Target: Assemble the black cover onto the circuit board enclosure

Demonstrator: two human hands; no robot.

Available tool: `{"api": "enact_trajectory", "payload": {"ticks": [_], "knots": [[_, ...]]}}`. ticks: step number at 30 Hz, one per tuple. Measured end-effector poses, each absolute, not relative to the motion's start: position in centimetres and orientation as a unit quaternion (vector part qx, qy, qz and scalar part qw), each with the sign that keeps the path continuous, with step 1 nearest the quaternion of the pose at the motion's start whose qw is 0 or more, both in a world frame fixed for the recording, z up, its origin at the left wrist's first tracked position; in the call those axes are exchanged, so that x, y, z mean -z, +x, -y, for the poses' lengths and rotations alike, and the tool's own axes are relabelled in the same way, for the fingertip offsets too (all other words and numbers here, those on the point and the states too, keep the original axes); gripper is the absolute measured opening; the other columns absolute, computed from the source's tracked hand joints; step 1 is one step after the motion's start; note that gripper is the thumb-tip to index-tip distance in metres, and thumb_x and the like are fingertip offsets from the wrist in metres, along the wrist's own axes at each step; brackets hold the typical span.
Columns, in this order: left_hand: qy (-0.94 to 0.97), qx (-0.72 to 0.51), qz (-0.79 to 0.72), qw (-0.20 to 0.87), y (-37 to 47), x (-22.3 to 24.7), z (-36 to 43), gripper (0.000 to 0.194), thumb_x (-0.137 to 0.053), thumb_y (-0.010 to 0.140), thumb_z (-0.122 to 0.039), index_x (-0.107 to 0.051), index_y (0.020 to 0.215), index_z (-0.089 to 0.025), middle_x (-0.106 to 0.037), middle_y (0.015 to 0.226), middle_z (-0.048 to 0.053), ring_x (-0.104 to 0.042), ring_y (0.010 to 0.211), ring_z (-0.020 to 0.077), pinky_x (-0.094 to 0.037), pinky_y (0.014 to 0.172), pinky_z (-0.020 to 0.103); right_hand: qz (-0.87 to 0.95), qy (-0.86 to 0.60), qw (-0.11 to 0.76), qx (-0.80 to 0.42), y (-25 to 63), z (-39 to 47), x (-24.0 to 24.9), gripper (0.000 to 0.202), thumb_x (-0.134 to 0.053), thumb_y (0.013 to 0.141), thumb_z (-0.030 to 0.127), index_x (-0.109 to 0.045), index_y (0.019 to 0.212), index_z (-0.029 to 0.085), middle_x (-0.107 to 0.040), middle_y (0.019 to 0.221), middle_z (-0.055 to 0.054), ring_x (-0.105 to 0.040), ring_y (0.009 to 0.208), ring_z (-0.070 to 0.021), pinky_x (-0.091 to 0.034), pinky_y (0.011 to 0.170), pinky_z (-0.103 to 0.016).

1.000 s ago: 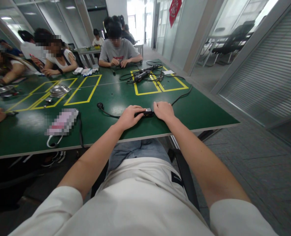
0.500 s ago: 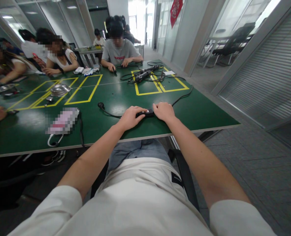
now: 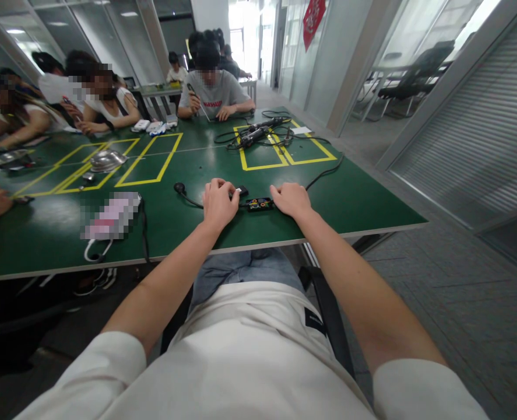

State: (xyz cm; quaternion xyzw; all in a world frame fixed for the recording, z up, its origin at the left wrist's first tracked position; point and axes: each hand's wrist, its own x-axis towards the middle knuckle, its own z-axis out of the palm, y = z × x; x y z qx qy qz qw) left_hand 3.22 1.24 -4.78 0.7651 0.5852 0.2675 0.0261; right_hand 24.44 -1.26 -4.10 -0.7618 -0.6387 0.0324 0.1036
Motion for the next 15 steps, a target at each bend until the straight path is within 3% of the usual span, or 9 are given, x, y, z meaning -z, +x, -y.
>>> {"api": "enact_trajectory", "payload": {"ticks": [3, 9, 15], "knots": [[0.778, -0.225, -0.587, 0.002, 3.27, 4.71, -0.75, 0.038, -0.061, 0.111, -0.045, -0.087, 0.093, -0.022, -0.069, 0.13, 0.018, -0.059, 0.13, 0.0402, -0.054, 0.108, 0.057, 0.64, -0.761, 0.1, -0.026, 24.25, 1.29, 4.09, 0.064, -0.038, 0.119, 0.046, -0.091, 0.12, 0.011, -0.085, 0.127, -0.026, -0.08, 0.125, -0.0376, -0.055, 0.103, -0.041], [0.775, -0.207, -0.597, -0.015, 3.5, 4.84, -0.77, 0.048, -0.057, 0.111, -0.052, -0.089, 0.093, -0.022, -0.068, 0.123, 0.02, -0.058, 0.127, 0.043, -0.052, 0.108, 0.059, 0.617, -0.776, 0.133, -0.009, 24.12, 1.21, 4.31, 0.07, -0.042, 0.117, 0.061, -0.092, 0.113, 0.012, -0.086, 0.12, -0.026, -0.08, 0.12, -0.0383, -0.055, 0.102, -0.041], [0.762, -0.21, -0.612, 0.022, 3.53, 4.22, -0.79, 0.047, -0.058, 0.112, -0.051, -0.086, 0.087, -0.021, -0.067, 0.125, 0.019, -0.059, 0.128, 0.0403, -0.053, 0.109, 0.057, 0.614, -0.776, 0.14, -0.014, 24.4, 1.12, 4.27, 0.062, -0.044, 0.116, 0.051, -0.093, 0.109, 0.015, -0.087, 0.12, -0.024, -0.081, 0.119, -0.0367, -0.055, 0.102, -0.04]]}}
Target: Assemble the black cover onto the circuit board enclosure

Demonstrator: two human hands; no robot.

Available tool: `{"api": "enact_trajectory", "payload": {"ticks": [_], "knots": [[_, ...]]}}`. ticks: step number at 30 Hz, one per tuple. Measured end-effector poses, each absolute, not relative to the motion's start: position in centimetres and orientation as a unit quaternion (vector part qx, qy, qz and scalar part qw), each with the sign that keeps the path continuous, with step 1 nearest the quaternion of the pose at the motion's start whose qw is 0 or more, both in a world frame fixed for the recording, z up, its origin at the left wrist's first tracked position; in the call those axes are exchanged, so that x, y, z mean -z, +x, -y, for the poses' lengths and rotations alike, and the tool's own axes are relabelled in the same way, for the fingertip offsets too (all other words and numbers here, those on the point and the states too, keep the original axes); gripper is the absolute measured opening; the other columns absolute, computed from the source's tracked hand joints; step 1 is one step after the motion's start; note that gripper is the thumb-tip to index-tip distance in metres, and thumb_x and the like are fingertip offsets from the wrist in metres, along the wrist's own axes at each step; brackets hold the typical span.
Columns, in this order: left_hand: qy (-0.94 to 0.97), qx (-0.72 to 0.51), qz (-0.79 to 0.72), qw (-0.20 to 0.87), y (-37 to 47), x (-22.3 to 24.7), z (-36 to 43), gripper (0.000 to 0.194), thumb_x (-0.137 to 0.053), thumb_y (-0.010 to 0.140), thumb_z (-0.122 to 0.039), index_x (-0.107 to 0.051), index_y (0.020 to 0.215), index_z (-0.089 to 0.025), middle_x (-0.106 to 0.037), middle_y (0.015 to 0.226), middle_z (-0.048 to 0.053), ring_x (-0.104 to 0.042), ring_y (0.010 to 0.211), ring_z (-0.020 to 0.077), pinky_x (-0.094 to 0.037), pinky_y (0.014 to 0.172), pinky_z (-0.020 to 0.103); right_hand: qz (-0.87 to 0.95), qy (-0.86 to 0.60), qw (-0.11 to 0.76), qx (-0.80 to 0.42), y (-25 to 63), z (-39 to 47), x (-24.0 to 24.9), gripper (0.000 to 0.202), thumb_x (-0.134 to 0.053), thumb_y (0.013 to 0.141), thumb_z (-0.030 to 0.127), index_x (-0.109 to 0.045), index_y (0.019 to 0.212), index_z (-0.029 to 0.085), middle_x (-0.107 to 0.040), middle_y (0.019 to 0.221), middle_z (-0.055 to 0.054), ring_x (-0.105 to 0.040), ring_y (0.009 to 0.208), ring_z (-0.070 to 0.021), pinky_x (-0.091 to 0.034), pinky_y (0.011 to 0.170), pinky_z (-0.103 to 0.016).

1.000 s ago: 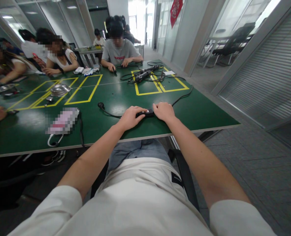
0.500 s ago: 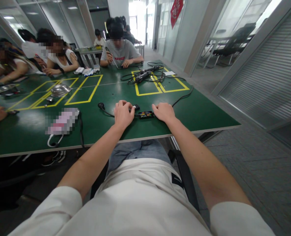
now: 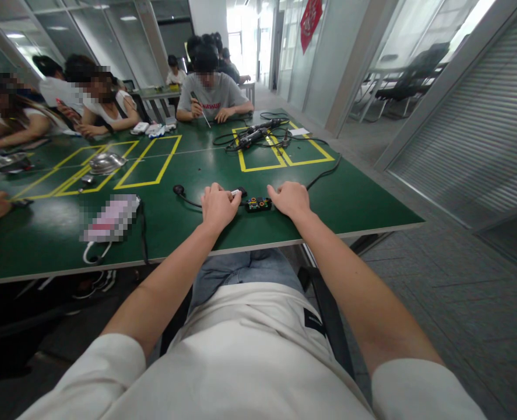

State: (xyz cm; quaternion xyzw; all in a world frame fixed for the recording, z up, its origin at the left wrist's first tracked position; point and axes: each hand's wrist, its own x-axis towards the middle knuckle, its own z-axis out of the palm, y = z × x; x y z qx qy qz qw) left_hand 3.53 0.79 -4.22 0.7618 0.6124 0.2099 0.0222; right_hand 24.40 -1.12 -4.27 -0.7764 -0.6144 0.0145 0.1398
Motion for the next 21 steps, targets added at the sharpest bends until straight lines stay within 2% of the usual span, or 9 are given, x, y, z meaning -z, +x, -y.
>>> {"api": "enact_trajectory", "payload": {"ticks": [3, 6, 8, 10, 14, 17, 21], "knots": [[0.76, -0.212, -0.614, 0.032, 3.6, 4.3, -0.9, 0.036, -0.068, 0.108, -0.048, -0.081, 0.087, -0.022, -0.067, 0.127, 0.017, -0.059, 0.13, 0.0395, -0.054, 0.109, 0.055, 0.612, -0.78, 0.125, -0.03, 24.4, 1.1, 4.2, 0.054, -0.049, 0.113, 0.046, -0.092, 0.115, 0.014, -0.087, 0.123, -0.024, -0.08, 0.123, -0.0368, -0.055, 0.104, -0.04], [0.75, -0.249, -0.611, 0.045, 3.4, 4.6, -1.3, 0.02, -0.077, 0.104, -0.043, -0.078, 0.1, -0.023, -0.067, 0.131, 0.015, -0.061, 0.131, 0.0364, -0.054, 0.111, 0.051, 0.614, -0.779, 0.123, -0.035, 24.4, 1.0, 4.2, 0.052, -0.049, 0.112, 0.043, -0.093, 0.116, 0.014, -0.087, 0.124, -0.023, -0.079, 0.124, -0.0369, -0.055, 0.104, -0.041], [0.748, -0.268, -0.604, 0.058, 3.2, 4.8, -1.5, 0.017, -0.079, 0.103, -0.04, -0.078, 0.107, -0.024, -0.069, 0.135, 0.015, -0.061, 0.132, 0.0355, -0.054, 0.111, 0.049, 0.616, -0.778, 0.118, -0.036, 24.5, 1.0, 4.2, 0.052, -0.048, 0.112, 0.042, -0.093, 0.115, 0.015, -0.087, 0.125, -0.022, -0.08, 0.124, -0.0361, -0.055, 0.105, -0.04], [0.754, -0.28, -0.592, 0.053, 3.1, 4.8, -1.5, 0.016, -0.075, 0.105, -0.039, -0.08, 0.106, -0.024, -0.07, 0.137, 0.014, -0.061, 0.133, 0.0354, -0.054, 0.109, 0.048, 0.616, -0.778, 0.112, -0.039, 24.5, 1.0, 4.1, 0.053, -0.047, 0.113, 0.041, -0.093, 0.116, 0.014, -0.086, 0.127, -0.022, -0.079, 0.125, -0.036, -0.055, 0.106, -0.04], [0.801, -0.225, -0.555, 0.009, 3.3, 4.2, -0.9, 0.034, -0.058, 0.113, -0.04, -0.083, 0.098, -0.023, -0.078, 0.123, 0.014, -0.067, 0.123, 0.0357, -0.052, 0.102, 0.049, 0.618, -0.777, 0.116, -0.04, 24.6, 1.1, 4.0, 0.06, -0.042, 0.116, 0.044, -0.092, 0.118, 0.01, -0.085, 0.129, -0.026, -0.079, 0.127, -0.0382, -0.055, 0.109, -0.042], [0.832, -0.138, -0.537, 0.001, 3.7, 3.8, -0.5, 0.042, -0.049, 0.116, -0.04, -0.084, 0.101, -0.021, -0.083, 0.11, 0.015, -0.074, 0.11, 0.035, -0.051, 0.096, 0.046, 0.612, -0.779, 0.132, -0.038, 24.5, 1.1, 4.1, 0.068, -0.036, 0.119, 0.047, -0.092, 0.118, 0.009, -0.084, 0.129, -0.028, -0.079, 0.127, -0.0382, -0.056, 0.108, -0.042], [0.833, -0.111, -0.542, -0.001, 4.0, 3.7, -0.4, 0.047, -0.043, 0.118, -0.04, -0.085, 0.11, -0.02, -0.085, 0.115, 0.017, -0.078, 0.108, 0.0335, -0.052, 0.089, 0.04, 0.604, -0.783, 0.147, -0.038, 24.4, 1.2, 4.3, 0.07, -0.035, 0.119, 0.05, -0.091, 0.119, 0.009, -0.084, 0.128, -0.029, -0.081, 0.124, -0.0383, -0.058, 0.104, -0.04]]}}
